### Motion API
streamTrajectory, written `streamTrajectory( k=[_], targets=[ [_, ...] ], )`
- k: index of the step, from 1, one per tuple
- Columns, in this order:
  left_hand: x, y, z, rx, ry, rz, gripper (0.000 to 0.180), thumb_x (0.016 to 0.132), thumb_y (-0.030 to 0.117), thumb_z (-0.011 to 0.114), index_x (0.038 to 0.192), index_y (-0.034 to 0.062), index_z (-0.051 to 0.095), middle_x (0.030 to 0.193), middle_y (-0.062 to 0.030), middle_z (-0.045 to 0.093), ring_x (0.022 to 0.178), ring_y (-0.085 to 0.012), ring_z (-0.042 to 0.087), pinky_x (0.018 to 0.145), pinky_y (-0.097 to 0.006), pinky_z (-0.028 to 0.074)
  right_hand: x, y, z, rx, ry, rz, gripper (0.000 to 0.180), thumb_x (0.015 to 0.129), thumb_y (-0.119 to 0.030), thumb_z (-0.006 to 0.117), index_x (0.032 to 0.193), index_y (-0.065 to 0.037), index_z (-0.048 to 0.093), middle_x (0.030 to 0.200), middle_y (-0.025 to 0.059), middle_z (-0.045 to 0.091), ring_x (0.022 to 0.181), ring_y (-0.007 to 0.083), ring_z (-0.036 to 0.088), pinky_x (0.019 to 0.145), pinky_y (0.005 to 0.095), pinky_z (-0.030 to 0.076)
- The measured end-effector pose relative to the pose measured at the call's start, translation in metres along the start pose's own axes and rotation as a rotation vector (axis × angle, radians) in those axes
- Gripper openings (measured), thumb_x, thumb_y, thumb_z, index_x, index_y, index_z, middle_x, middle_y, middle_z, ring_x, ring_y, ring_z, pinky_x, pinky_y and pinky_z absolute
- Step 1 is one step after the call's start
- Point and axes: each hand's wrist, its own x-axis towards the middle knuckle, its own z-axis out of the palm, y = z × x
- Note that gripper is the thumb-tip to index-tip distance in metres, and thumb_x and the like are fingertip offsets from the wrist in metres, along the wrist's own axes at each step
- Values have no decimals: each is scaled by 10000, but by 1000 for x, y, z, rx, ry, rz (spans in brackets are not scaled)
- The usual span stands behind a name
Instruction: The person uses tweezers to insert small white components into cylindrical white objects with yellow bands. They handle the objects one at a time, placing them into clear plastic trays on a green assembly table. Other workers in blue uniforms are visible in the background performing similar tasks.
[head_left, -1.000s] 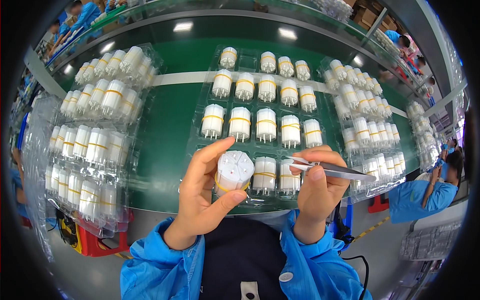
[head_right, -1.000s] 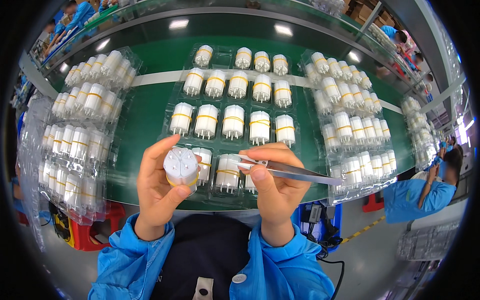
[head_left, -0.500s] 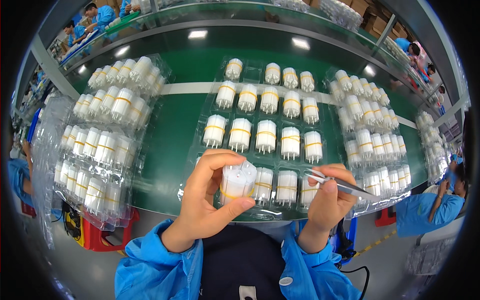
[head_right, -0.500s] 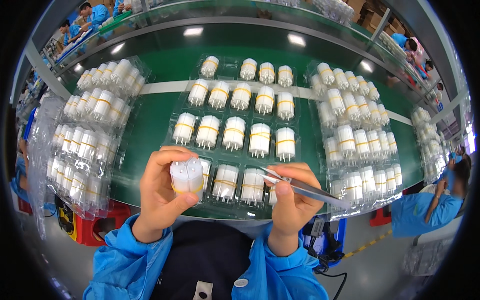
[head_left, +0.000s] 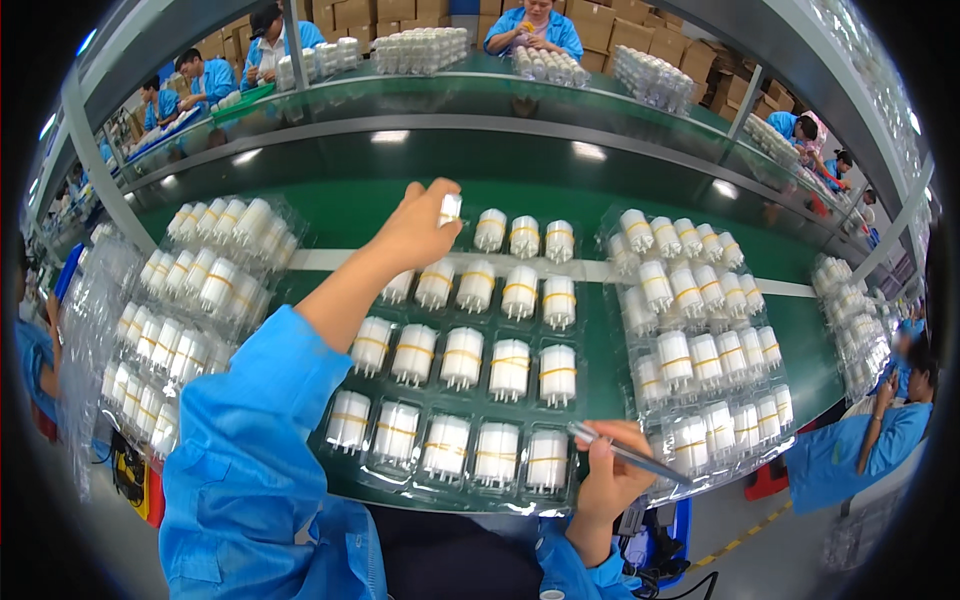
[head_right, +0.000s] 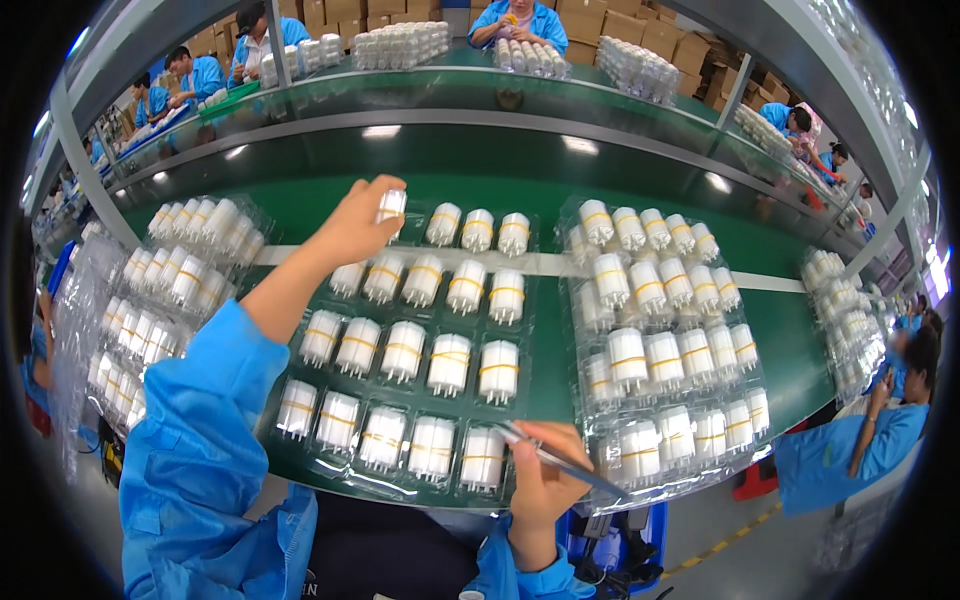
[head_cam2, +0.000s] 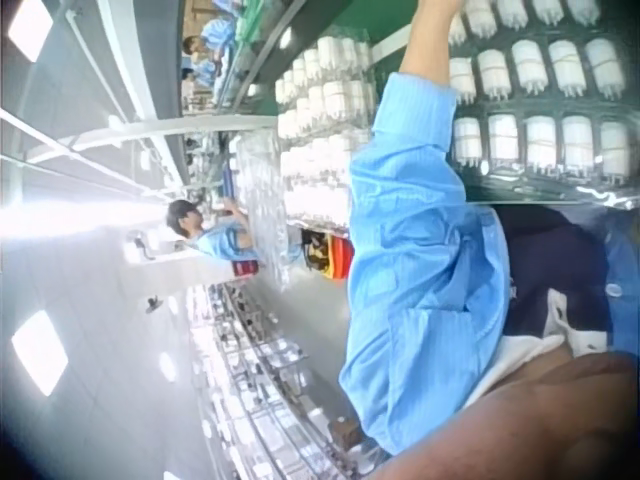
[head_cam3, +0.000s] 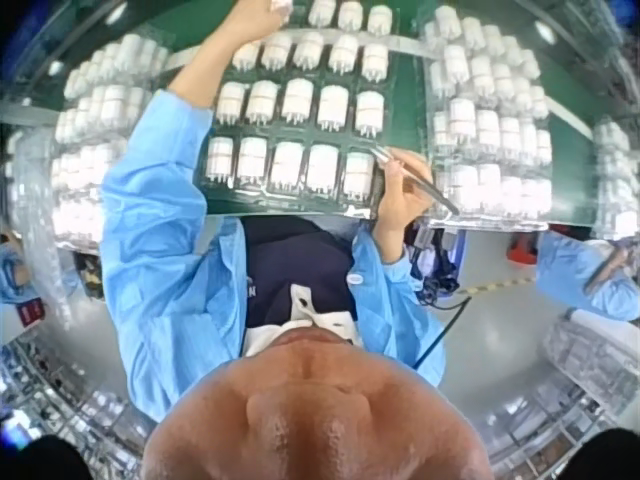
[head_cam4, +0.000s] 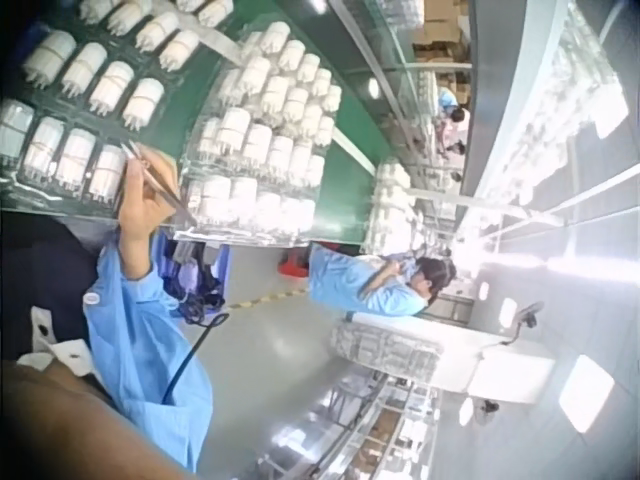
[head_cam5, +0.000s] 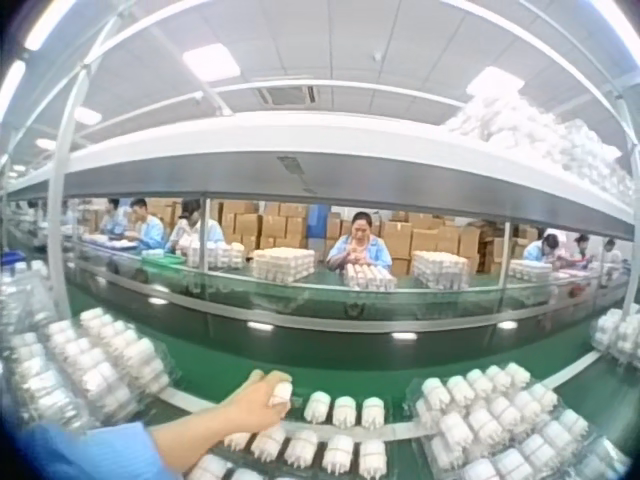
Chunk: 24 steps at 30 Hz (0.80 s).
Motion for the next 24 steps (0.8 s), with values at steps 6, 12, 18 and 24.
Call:
streamTrajectory(
  k=[6,12,18,24],
  targets=[
    [40,-16,49,467,-117,-8,512,871,210,650,1322,63,460,1263,-216,484,1101,-402,533,938,-444,444,-1,-2,-9,-25,-15,34,176,807,-82,722,930,33,669,895,160,668,818,205,630,738,280,494],
    [52,-13,65,351,58,-199,526,940,417,507,1334,69,470,1340,-157,472,1258,-324,422,1047,-522,308,-1,-3,-10,-13,-45,16,189,800,-80,722,937,42,679,889,166,669,802,204,635,722,274,498],
    [45,-18,79,576,-25,180,513,973,445,391,1381,138,438,1469,-61,405,1340,-309,339,1105,-605,110,-2,-4,-8,-18,-43,37,184,797,-72,718,937,41,681,887,165,669,804,201,637,721,272,494],
    [44,-10,65,344,-147,126,491,999,452,312,1351,151,476,1463,-69,417,1338,-272,350,1107,-601,87,-2,-2,-5,-56,-44,43,169,794,-52,711,937,34,683,892,158,671,795,194,630,718,272,488]
  ],
)
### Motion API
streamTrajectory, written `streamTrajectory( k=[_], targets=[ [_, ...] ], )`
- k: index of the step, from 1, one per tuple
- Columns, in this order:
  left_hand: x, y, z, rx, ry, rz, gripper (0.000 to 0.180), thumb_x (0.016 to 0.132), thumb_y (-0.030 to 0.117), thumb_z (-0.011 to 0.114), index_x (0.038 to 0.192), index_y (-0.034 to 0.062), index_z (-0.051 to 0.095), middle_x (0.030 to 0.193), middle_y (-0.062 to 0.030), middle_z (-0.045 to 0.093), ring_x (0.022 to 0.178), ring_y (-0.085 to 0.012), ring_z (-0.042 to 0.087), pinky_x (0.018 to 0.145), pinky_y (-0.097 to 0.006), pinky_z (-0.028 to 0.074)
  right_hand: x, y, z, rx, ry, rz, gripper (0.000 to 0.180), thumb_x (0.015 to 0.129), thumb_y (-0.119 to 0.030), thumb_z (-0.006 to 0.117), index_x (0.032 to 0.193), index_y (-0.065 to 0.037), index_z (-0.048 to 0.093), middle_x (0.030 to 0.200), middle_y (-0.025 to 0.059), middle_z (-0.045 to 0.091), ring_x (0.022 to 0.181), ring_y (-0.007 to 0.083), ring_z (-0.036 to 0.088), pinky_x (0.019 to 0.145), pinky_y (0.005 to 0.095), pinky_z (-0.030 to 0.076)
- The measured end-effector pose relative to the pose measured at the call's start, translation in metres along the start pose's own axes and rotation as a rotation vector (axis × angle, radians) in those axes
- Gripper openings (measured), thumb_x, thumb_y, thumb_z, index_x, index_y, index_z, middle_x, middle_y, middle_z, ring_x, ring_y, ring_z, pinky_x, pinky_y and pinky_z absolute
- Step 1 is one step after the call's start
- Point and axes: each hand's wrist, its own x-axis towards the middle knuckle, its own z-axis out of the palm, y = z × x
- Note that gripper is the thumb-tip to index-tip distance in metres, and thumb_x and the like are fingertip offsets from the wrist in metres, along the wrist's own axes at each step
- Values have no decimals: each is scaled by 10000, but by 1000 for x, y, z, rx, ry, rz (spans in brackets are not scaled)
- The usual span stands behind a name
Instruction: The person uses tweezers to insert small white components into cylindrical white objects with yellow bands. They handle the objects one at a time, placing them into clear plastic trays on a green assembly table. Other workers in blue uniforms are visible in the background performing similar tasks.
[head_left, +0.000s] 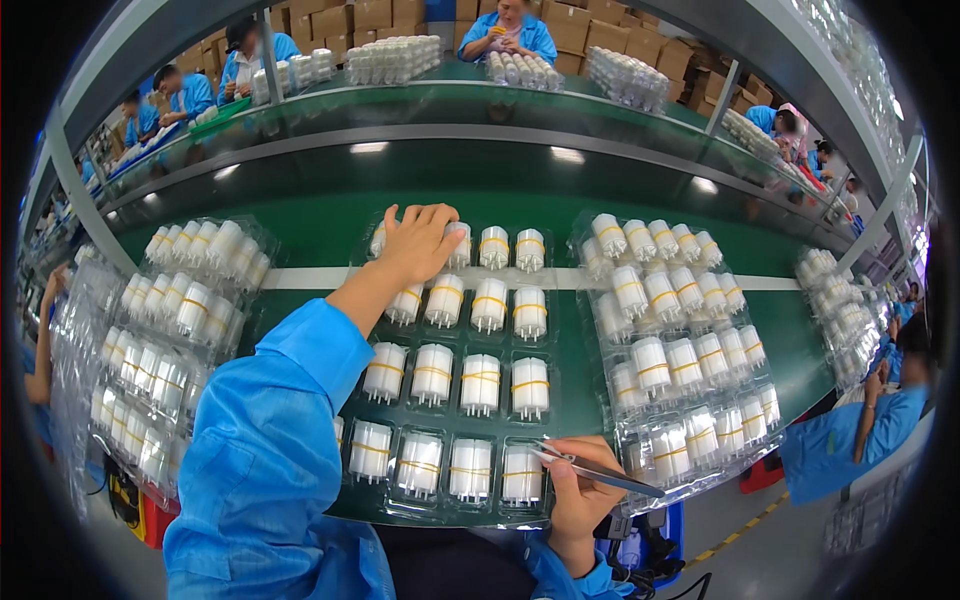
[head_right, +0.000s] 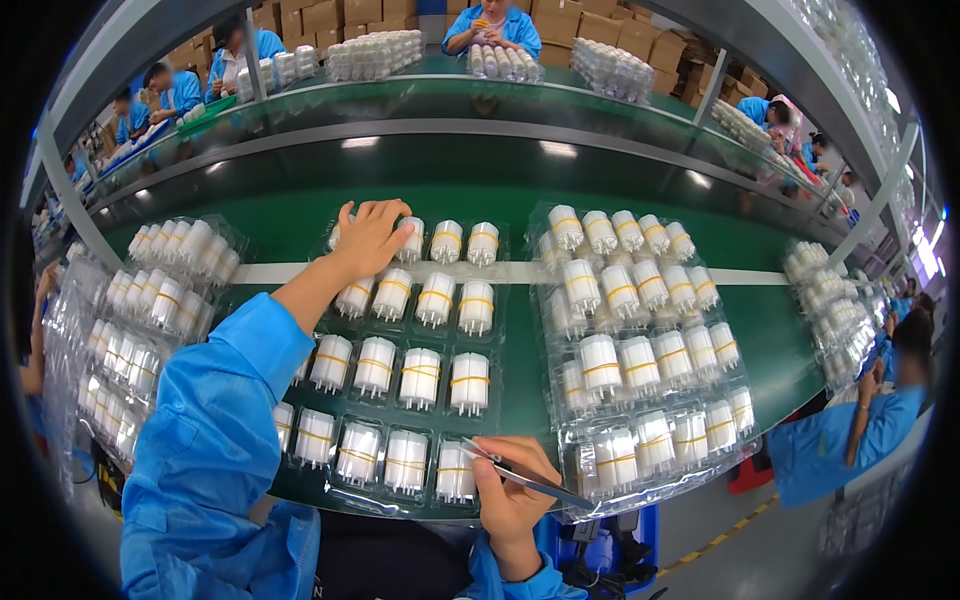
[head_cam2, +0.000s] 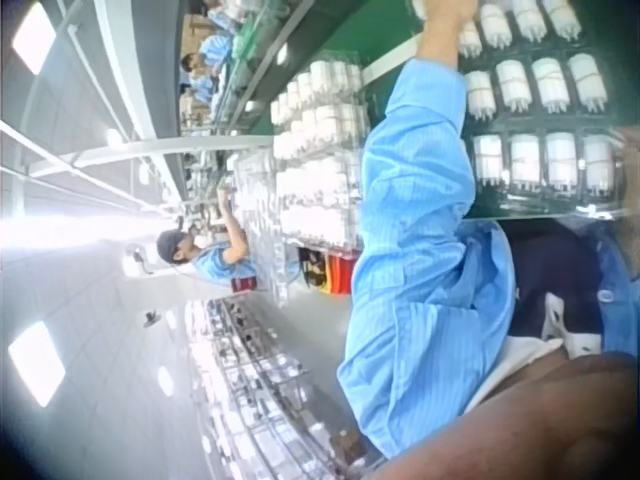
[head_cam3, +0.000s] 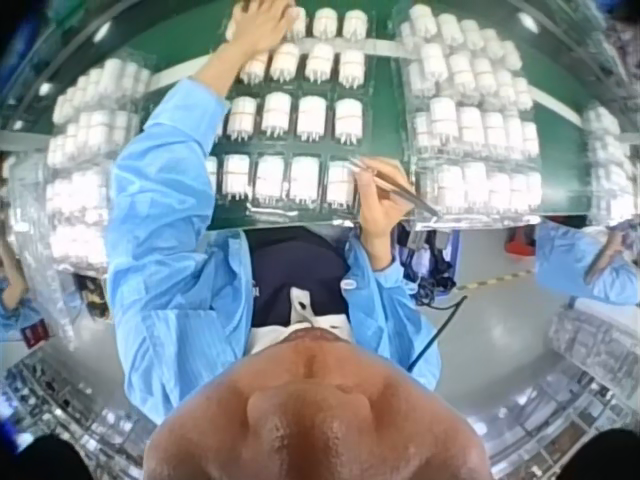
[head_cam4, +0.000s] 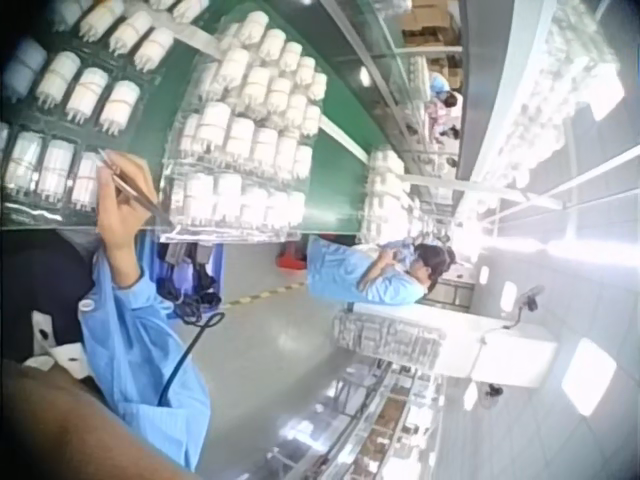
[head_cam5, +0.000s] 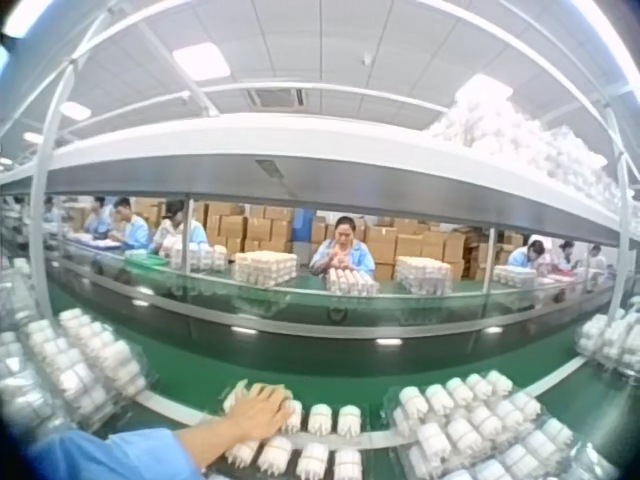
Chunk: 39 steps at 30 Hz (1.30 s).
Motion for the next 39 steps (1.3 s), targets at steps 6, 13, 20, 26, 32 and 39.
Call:
streamTrajectory(
  k=[6,13,20,26,32,39],
  targets=[
    [6,2,3,49,-27,0,512,1010,439,280,1375,122,449,1455,-98,413,1319,-293,362,1134,-529,117,-1,-2,4,-12,11,-39,160,794,-57,710,922,37,684,881,154,673,791,194,630,716,272,488],
    [2,-31,7,-399,-99,18,518,886,118,484,1398,108,404,1498,-113,330,1372,-301,299,1144,-388,192,-7,-4,4,-22,-9,17,167,789,-75,710,911,37,688,868,161,673,783,202,633,714,275,496],
    [20,-35,28,-377,53,87,559,849,214,542,1394,133,454,1445,-164,412,1374,-333,300,1135,-515,141,-7,-4,-4,-102,-48,-9,147,774,-24,711,911,26,699,877,161,688,796,215,653,710,293,517],
    [1,-23,15,-175,147,167,452,821,352,638,1213,150,537,1320,-127,527,1282,-327,406,1120,-523,114,-14,-19,-8,-145,-233,-185,210,762,-14,743,966,7,697,894,129,686,725,171,646,618,270,507],
    [-10,25,-23,-569,70,191,516,661,25,731,1093,105,458,1078,-104,540,985,-270,541,926,-403,407,-32,-4,-8,-220,-91,-214,235,757,-36,775,976,-8,697,892,112,678,618,124,629,493,222,463],
    [-68,42,-93,-1027,329,244,461,759,52,685,1167,51,472,1068,-55,543,933,-136,552,842,-288,449,-22,-4,-14,-283,-101,-274,218,747,-1,761,954,-10,694,883,109,675,612,121,620,517,231,481]
  ],
)
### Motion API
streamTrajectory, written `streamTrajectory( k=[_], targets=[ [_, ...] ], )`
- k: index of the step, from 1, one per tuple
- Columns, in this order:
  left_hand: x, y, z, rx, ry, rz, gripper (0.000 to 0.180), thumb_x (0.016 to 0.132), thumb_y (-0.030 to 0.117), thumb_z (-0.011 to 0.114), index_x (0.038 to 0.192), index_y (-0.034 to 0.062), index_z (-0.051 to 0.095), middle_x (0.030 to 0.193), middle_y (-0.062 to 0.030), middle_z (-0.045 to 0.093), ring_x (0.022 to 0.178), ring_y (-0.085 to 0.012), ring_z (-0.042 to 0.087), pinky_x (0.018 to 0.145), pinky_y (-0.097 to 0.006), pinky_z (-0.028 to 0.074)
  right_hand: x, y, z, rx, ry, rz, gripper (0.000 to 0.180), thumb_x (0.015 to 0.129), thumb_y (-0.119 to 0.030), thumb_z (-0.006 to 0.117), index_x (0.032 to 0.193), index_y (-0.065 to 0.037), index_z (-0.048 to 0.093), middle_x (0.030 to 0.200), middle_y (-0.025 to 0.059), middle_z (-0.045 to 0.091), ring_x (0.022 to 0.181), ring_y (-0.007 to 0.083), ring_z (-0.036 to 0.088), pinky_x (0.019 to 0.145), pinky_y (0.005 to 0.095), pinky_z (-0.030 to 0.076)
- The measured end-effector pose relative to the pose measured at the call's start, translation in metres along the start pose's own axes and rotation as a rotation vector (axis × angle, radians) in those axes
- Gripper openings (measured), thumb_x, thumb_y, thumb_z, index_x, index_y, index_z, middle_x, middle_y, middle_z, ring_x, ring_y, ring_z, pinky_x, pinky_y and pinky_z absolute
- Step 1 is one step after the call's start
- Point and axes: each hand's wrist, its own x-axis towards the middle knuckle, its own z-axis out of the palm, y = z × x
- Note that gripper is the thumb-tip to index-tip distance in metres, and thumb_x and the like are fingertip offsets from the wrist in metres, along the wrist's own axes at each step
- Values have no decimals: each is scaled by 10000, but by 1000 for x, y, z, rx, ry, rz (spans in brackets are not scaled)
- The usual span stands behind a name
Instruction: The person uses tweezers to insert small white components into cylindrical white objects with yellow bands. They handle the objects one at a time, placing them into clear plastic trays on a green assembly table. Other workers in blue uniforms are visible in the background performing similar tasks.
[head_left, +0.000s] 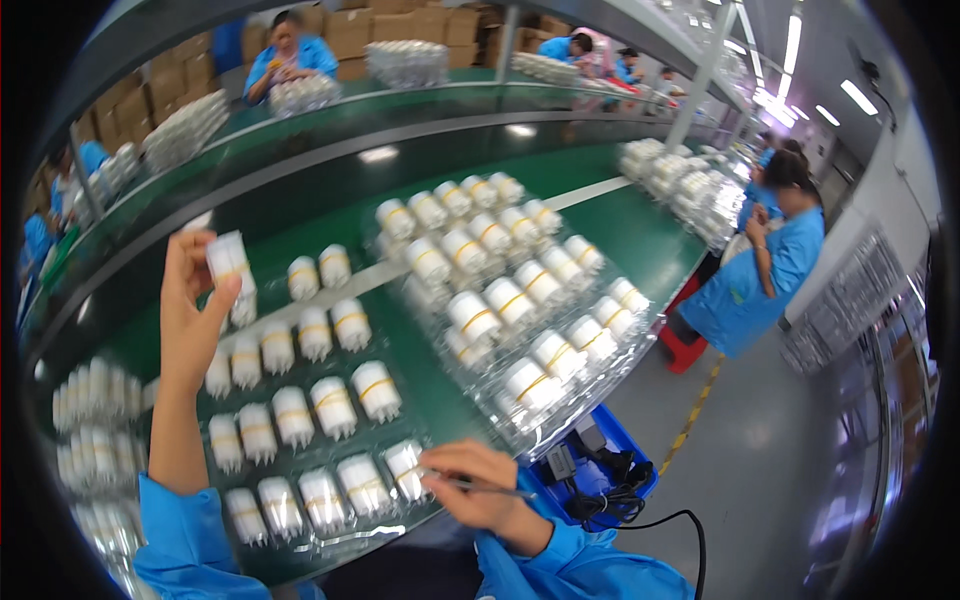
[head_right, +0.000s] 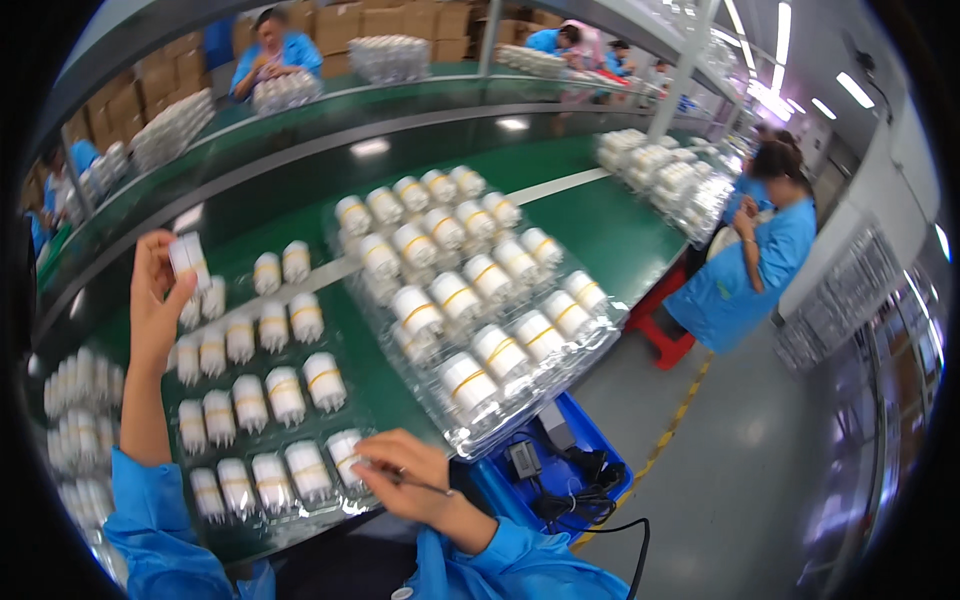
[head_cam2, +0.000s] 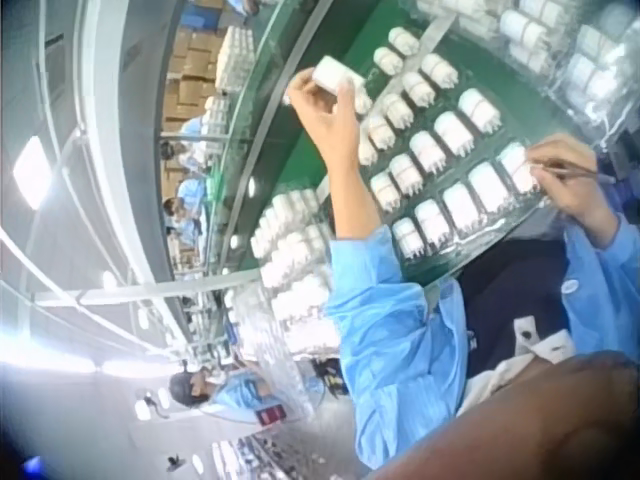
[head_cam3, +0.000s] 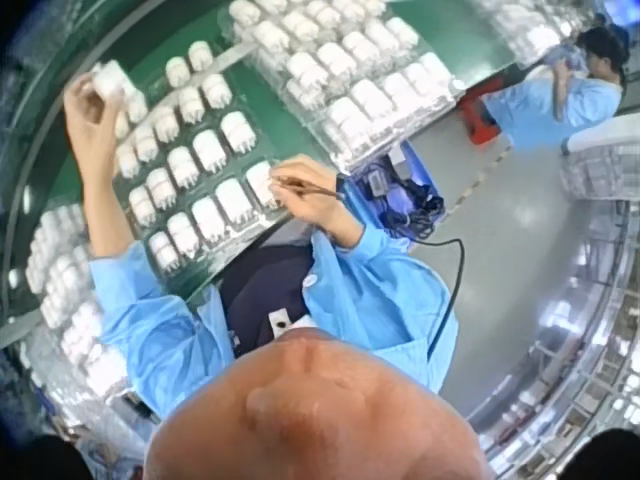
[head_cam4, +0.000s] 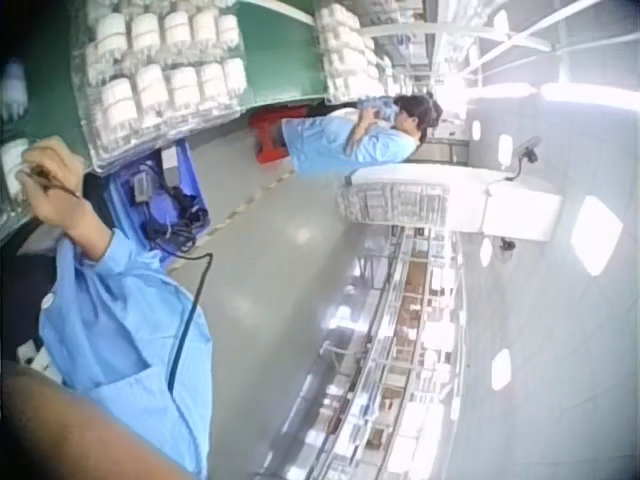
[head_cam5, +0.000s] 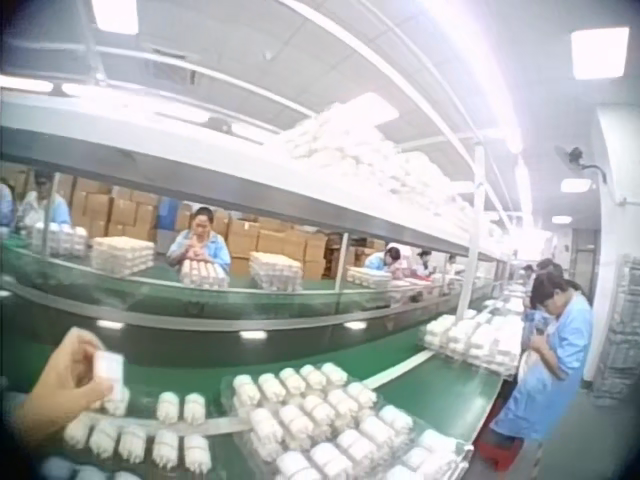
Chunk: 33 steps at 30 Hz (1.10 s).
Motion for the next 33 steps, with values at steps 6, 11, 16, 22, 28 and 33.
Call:
streamTrajectory(
  k=[6,11,16,22,28,33],
  targets=[
    [-103,101,-9,-248,-6,-100,705,755,76,701,1379,-39,395,1257,-116,530,1183,-199,520,1022,-319,372,1,-16,-9,172,152,160,139,796,1,671,932,25,688,960,165,667,835,203,633,689,290,517],
    [-191,85,-3,-141,-50,-200,601,760,16,683,1323,-46,484,1181,-125,460,1097,-200,489,976,-308,389,17,-45,17,496,85,58,220,839,-103,685,999,42,644,983,194,619,852,228,630,753,307,548],
    [-222,74,5,-263,-41,-152,569,811,-59,621,1349,-33,440,1259,-150,399,1155,-230,462,989,-318,387,28,-75,44,539,-149,2,211,829,-93,697,986,46,668,954,191,659,847,229,646,736,299,538],
    [-230,67,0,-210,6,-2,558,773,-89,612,1312,-28,482,1244,-190,482,1135,-278,516,929,-344,437,32,-95,69,417,-312,-41,203,767,-18,738,960,32,701,935,138,710,858,246,675,715,306,531],
    [-236,65,0,-169,85,36,565,725,-108,609,1280,-38,529,1186,-199,528,1068,-294,539,898,-344,446,32,-102,75,353,-390,-61,186,765,-4,728,945,32,702,918,135,714,821,245,682,696,302,534],
    [-239,64,-4,-158,88,7,595,680,-131,602,1264,-35,550,1173,-197,529,1053,-300,535,898,-352,444,33,-102,80,348,-404,-63,176,771,12,716,943,36,696,908,145,711,818,238,682,692,296,536]
  ],
)
